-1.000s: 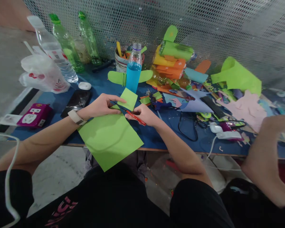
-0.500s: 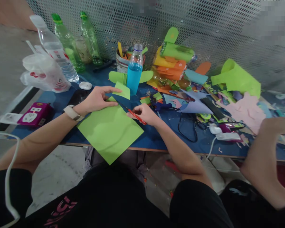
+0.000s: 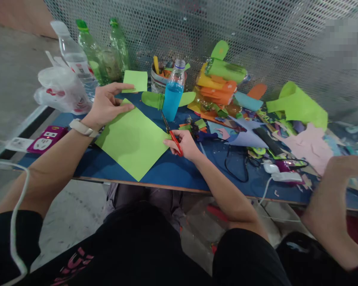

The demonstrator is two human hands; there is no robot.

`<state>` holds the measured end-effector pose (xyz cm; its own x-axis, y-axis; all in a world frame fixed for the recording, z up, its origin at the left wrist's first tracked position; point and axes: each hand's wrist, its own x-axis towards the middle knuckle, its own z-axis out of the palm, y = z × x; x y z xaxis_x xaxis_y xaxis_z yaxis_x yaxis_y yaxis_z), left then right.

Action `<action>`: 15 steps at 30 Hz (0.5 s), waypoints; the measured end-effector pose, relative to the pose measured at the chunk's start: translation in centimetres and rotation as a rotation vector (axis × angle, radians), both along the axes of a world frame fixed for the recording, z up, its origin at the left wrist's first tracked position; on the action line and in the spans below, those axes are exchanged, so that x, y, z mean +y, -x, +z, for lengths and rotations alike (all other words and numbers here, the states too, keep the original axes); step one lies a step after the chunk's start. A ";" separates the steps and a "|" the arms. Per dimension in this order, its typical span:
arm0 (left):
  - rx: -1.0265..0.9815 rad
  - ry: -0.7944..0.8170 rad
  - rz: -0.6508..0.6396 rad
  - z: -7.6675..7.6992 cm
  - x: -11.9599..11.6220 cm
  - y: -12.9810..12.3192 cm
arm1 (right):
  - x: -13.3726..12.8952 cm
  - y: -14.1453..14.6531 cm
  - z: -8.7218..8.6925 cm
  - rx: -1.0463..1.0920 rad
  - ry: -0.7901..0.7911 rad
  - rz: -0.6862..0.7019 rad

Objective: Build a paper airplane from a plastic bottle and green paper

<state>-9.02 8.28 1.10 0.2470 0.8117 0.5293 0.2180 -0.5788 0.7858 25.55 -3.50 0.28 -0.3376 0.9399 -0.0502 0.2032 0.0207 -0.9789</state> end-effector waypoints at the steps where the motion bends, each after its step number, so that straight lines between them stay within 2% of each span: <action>1: 0.007 -0.024 0.007 -0.5 0.6 0.1 | 0.0 0.1 0.0 0.001 0.001 -0.016; 5: -0.024 -0.017 0.070 -2.2 2.6 0.7 | 0.1 0.5 -0.4 0.027 -0.062 -0.132; 8: -0.101 -0.074 0.239 -3.0 3.5 1.2 | 0.2 0.8 -0.3 -0.011 -0.183 -0.210; 11: -0.120 -0.148 0.398 -3.0 3.5 1.3 | 0.5 1.6 0.7 -0.044 -0.327 -0.283; 15: -0.093 -0.235 0.405 -2.6 2.4 1.1 | 2.7 3.2 3.1 -0.068 -0.511 -0.360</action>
<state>-10.10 10.65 -1.48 -0.1220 0.6883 0.7151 0.3980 -0.6261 0.6706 22.36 -0.77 3.34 -0.0070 0.9052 0.4249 0.3465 0.4008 -0.8482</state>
